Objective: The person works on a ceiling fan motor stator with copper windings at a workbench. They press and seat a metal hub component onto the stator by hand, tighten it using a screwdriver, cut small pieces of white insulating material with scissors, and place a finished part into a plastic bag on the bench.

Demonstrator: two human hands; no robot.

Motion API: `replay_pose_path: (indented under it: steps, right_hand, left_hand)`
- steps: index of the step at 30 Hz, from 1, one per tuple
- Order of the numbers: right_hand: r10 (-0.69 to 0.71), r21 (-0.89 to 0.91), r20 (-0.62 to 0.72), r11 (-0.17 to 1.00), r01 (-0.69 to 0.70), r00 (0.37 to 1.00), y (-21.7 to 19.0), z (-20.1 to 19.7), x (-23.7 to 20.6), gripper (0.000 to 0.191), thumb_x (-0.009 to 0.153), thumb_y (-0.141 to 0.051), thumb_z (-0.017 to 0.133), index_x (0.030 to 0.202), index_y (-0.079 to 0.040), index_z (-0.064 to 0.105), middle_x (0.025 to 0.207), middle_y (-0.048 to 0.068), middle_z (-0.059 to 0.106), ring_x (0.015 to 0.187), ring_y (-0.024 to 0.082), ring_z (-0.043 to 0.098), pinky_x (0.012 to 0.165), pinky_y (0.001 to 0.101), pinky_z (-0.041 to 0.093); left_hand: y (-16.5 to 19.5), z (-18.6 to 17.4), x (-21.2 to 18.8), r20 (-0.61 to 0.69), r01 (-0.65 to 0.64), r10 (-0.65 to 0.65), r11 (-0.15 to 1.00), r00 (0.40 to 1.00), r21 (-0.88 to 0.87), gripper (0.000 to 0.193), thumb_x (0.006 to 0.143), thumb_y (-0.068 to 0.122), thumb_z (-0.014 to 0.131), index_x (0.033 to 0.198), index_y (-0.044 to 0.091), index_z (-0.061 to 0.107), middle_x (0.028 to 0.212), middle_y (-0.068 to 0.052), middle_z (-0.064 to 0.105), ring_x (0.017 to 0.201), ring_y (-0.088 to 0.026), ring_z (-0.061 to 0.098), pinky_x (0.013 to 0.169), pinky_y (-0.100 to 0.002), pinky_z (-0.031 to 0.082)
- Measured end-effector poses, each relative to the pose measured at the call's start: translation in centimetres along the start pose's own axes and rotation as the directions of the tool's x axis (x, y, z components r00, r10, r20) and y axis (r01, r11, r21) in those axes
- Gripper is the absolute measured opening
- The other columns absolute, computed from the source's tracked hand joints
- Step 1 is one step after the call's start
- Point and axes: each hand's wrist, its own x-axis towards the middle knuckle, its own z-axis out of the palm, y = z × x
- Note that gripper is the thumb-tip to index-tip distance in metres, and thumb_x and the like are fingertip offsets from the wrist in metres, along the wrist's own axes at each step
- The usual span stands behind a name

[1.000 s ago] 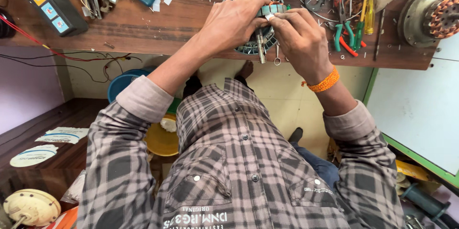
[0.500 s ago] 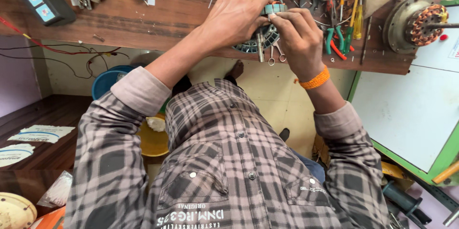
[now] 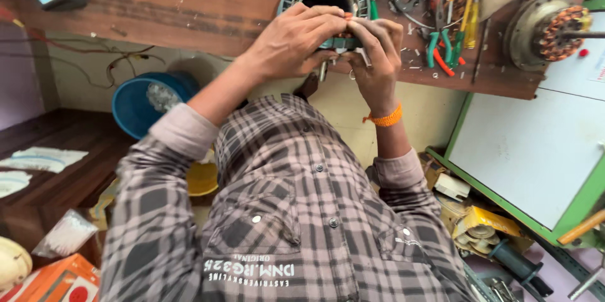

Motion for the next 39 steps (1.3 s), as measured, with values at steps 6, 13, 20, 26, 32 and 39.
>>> replay_pose_path:
  steps: [6,13,20,26,32,39]
  right_hand:
    - [0.089,0.028,0.085,0.995,-0.092,0.992,-1.4,0.1,-1.4,0.04,0.098,-0.012,0.077,0.136,-0.003,0.067,0.138,0.007,0.067,0.127,0.032,0.055,0.11,0.0429,0.048]
    - [0.142,0.043,0.039,0.989,-0.144,0.989,-2.2,0.7,-1.6,0.039,0.099,-0.007,0.075,0.137,-0.004,0.066,0.139,0.007,0.067,0.13,0.031,0.055,0.114,0.042,0.047]
    - [0.237,0.113,0.0,0.965,-0.236,0.971,-3.4,0.7,-1.4,0.037,0.098,-0.002,0.072,0.135,-0.005,0.067,0.135,0.008,0.068,0.13,0.029,0.057,0.112,0.0405,0.049]
    - [0.422,0.211,-0.279,0.903,-0.374,0.863,0.9,-0.1,-4.6,0.027,0.101,0.003,0.062,0.127,0.0,0.067,0.132,0.01,0.068,0.12,0.019,0.061,0.102,0.0318,0.053]
    - [0.773,0.369,-0.184,0.627,-0.686,0.607,9.1,-0.3,-12.6,0.019,0.104,0.001,0.058,0.114,0.001,0.073,0.1,0.006,0.076,0.082,0.009,0.067,0.073,0.0231,0.055]
    - [0.687,0.217,-0.227,0.727,-0.652,0.69,12.0,2.8,-11.9,0.016,0.094,-0.001,0.064,0.106,0.0,0.075,0.094,0.01,0.077,0.082,0.02,0.072,0.075,0.034,0.056]
  left_hand:
    - [1.8,3.2,-2.4,-0.35,0.135,-0.108,0.989,0.931,0.054,0.043,0.091,0.026,0.082,0.124,0.006,0.064,0.122,-0.009,0.067,0.113,-0.032,0.063,0.099,-0.046,0.053]
    - [1.5,5.2,-2.0,-0.492,0.096,-0.077,0.995,0.867,0.014,0.035,0.092,0.025,0.077,0.114,0.003,0.062,0.112,-0.011,0.069,0.101,-0.029,0.065,0.091,-0.045,0.05]
    - [1.3,6.2,-2.1,-0.501,0.117,-0.106,0.993,0.859,-0.009,0.034,0.093,0.025,0.077,0.114,0.005,0.06,0.11,-0.01,0.066,0.1,-0.03,0.063,0.09,-0.045,0.045]
    - [1.0,2.6,-3.0,-0.241,0.115,-0.152,0.98,0.958,-0.16,0.046,0.094,0.023,0.082,0.13,0.005,0.06,0.127,-0.011,0.066,0.119,-0.033,0.059,0.105,-0.047,0.047]
    - [1.5,-1.2,-1.8,0.024,0.281,-0.287,0.914,0.958,-0.291,0.041,0.098,0.018,0.082,0.134,0.011,0.064,0.134,-0.009,0.067,0.129,-0.031,0.061,0.111,-0.041,0.05]
    - [2.7,-3.2,-0.4,0.146,0.229,-0.218,0.971,0.965,-0.062,0.06,0.08,0.011,0.083,0.135,0.009,0.059,0.141,-0.012,0.06,0.133,-0.037,0.05,0.113,-0.046,0.042]
